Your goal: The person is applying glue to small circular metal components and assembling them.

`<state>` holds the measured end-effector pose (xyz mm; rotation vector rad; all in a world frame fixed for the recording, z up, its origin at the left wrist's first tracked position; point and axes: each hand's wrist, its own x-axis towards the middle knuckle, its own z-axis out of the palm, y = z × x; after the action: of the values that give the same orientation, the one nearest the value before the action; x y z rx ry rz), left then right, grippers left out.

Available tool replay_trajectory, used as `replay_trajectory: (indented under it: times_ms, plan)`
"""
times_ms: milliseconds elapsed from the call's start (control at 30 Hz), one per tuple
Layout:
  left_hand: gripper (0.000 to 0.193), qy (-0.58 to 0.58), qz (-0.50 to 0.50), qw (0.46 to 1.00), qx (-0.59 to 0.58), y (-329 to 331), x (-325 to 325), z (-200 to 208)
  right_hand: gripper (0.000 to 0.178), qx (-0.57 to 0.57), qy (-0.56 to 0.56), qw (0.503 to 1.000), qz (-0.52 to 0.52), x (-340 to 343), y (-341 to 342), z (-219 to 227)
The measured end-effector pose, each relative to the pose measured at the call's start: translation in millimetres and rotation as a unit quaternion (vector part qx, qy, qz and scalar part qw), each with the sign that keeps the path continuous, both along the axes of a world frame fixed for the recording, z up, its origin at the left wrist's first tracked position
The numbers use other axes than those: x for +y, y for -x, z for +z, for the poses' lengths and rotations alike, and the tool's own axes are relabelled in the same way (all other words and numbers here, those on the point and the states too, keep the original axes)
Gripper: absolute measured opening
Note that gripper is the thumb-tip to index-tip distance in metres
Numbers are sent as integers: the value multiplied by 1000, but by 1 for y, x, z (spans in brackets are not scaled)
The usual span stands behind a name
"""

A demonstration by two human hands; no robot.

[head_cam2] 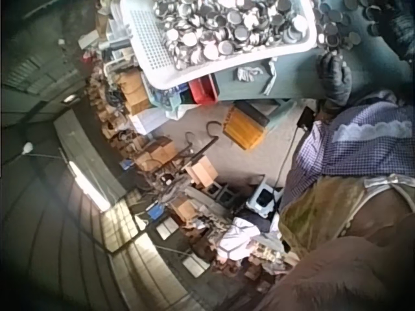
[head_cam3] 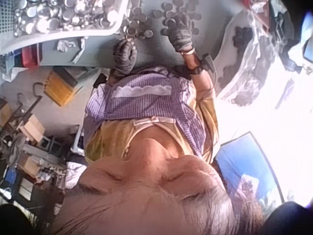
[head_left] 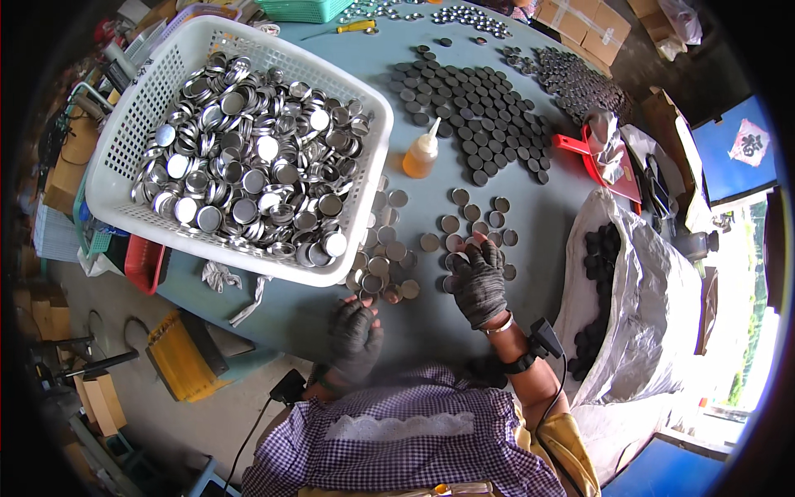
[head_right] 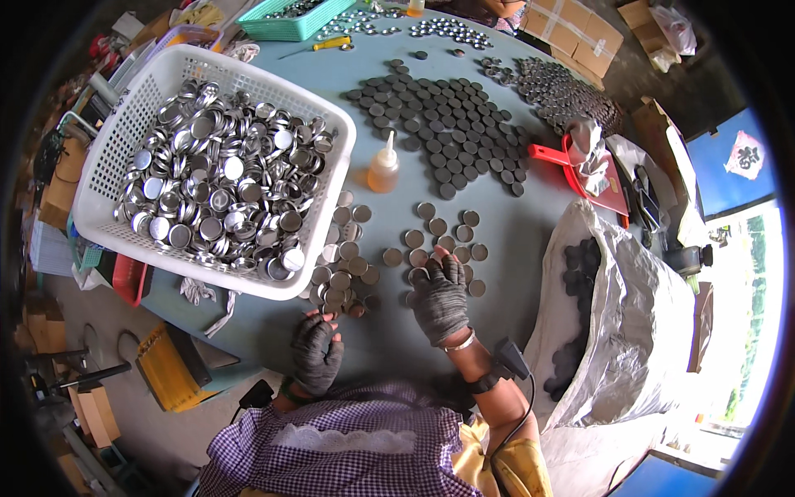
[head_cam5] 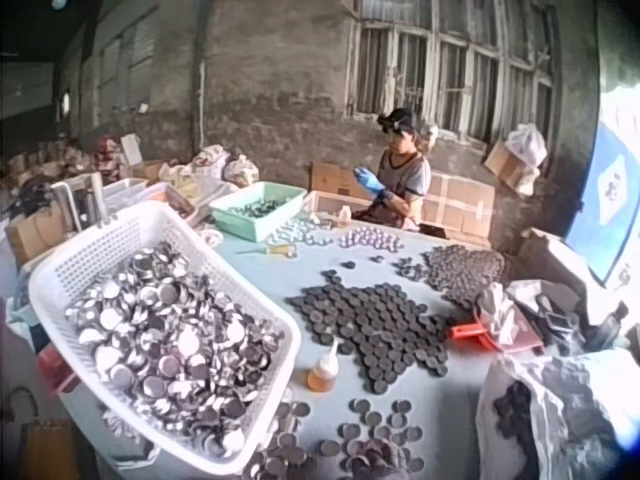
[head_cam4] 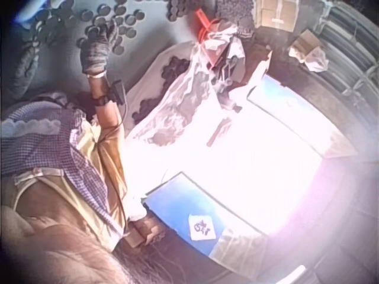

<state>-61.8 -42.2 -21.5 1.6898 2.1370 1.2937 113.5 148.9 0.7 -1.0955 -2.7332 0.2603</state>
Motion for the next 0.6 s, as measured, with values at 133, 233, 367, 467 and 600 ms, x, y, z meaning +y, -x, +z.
replay_trajectory:
  times_ms: [133,233,367,467,600]
  plan:
    - [22,0,-5,1000,7,0,1,0,53,77,6,996,46,-4,29,2]
    - [22,-8,2,1000,6,0,1,0,62,83,24,995,58,-7,45,-10]
    - [24,-5,2,1000,7,0,-1,0,66,83,23,995,58,-5,54,-20]
    - [24,-10,1,1000,6,0,-2,0,62,78,2,995,61,-12,55,-16]
    - [28,6,25,999,46,-1,-6,-8,54,106,38,988,107,-40,58,13]
